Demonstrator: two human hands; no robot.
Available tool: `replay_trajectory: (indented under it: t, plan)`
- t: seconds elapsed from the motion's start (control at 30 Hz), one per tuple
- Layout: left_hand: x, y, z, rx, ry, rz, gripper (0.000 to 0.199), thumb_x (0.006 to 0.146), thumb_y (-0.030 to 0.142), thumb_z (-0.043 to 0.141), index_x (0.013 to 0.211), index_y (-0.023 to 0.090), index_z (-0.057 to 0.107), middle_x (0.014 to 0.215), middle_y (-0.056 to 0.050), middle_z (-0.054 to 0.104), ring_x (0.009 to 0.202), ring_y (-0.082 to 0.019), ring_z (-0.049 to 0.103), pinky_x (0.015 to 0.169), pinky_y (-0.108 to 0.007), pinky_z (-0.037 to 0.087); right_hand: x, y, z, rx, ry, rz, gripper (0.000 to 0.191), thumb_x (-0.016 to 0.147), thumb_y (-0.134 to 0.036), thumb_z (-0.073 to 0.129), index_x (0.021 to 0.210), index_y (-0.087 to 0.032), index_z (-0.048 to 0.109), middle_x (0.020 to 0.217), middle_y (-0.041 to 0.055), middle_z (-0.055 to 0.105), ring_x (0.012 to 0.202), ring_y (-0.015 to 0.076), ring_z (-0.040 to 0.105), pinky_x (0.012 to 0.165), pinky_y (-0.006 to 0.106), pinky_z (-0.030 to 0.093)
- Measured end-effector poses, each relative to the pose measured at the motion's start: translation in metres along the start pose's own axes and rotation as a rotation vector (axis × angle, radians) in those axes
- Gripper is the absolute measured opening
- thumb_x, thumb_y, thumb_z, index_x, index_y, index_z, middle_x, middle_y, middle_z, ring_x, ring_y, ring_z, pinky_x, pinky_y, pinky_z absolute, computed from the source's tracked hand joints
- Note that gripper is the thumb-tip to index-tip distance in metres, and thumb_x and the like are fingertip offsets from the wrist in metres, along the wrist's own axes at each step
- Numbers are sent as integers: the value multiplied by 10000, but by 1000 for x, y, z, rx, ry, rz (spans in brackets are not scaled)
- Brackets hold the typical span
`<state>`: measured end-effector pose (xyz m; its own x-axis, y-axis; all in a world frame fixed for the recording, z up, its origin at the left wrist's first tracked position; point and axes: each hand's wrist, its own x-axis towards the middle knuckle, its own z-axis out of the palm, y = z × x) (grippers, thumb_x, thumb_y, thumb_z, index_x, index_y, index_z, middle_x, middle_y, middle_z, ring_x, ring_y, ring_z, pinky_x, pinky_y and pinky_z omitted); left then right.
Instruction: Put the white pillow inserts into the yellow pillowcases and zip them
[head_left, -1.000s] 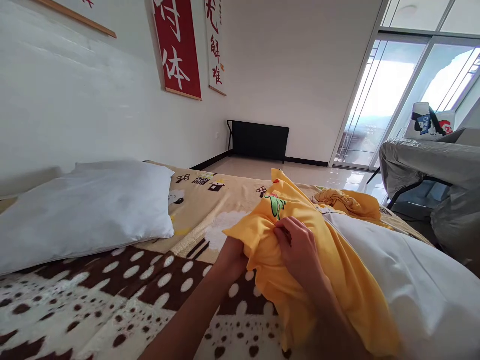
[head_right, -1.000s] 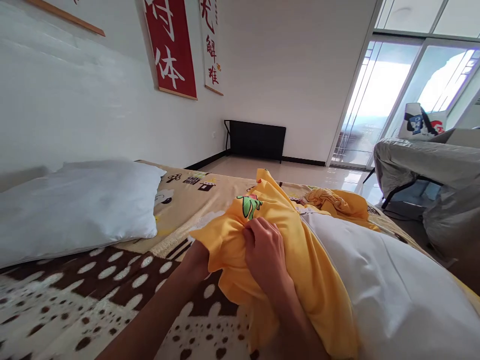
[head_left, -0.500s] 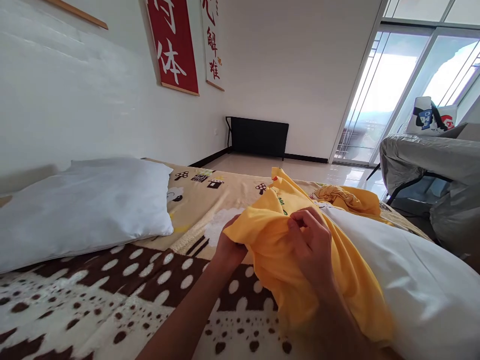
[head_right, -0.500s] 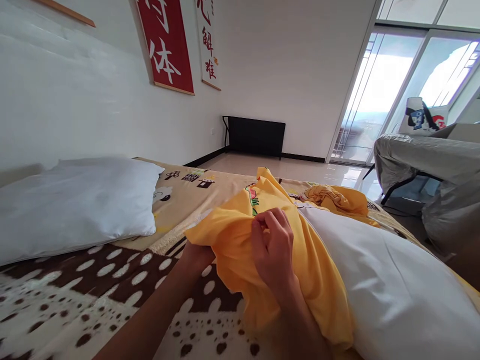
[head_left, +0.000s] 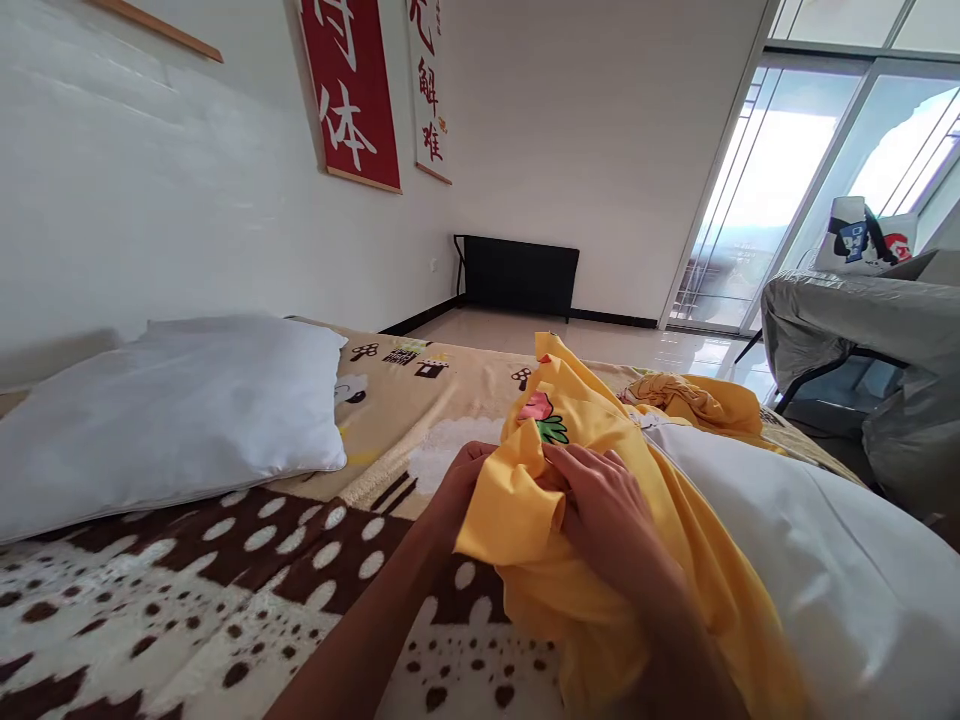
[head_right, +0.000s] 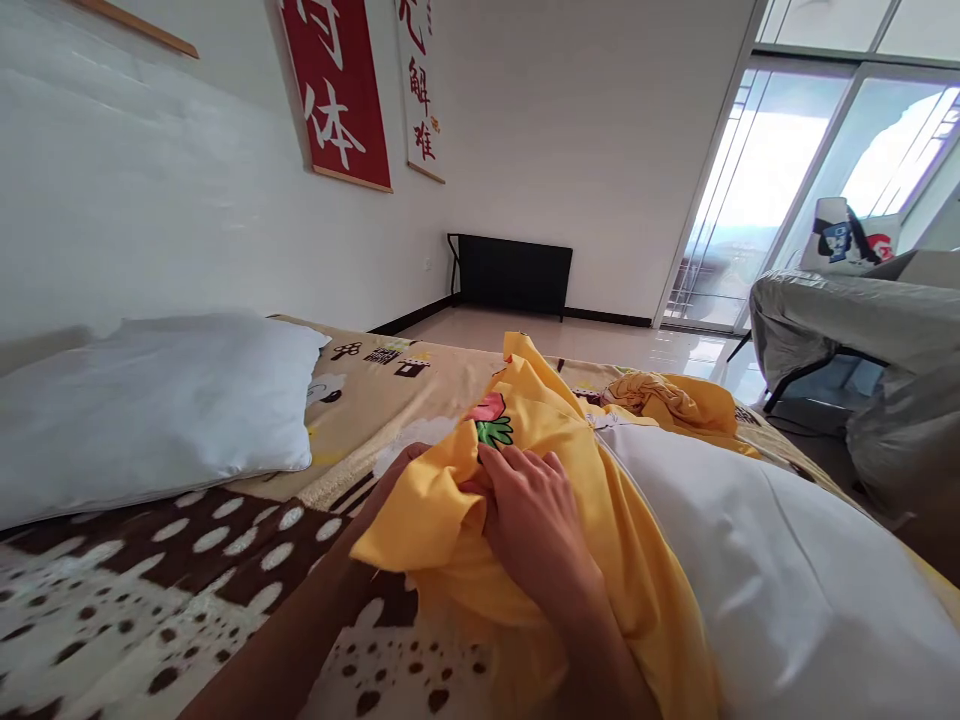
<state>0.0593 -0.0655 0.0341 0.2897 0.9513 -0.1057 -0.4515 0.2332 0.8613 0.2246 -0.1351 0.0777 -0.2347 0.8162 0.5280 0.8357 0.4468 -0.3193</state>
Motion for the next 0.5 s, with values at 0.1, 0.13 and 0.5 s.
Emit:
replay_trajectory:
  t: [0.1,0.13,0.5]
  plan:
    - [1,3,6,-10,-27,59,190,461,212,701,448,137,527,406,37,513,383,-66,427,414,-178,308,5,5,12,49,30,60,117,812,-161,518,803,-217,621,748,-5,663,686,149,553,642,255,303]
    - [1,3,7,-17,-31,73,179,467,217,708,466,137,548,425,33,536,399,-74,452,425,-181,329,7,7,16,90,71,93,115,821,-179,516,752,-208,604,703,-11,648,643,136,533,621,249,297]
    - [-15,11,19,11,-105,290,419,563,90,744,976,142,691,930,-89,721,1016,-273,622,870,-322,476,0,6,-5,357,499,215,215,874,-356,511,771,-199,617,685,-15,603,555,101,491,540,229,382]
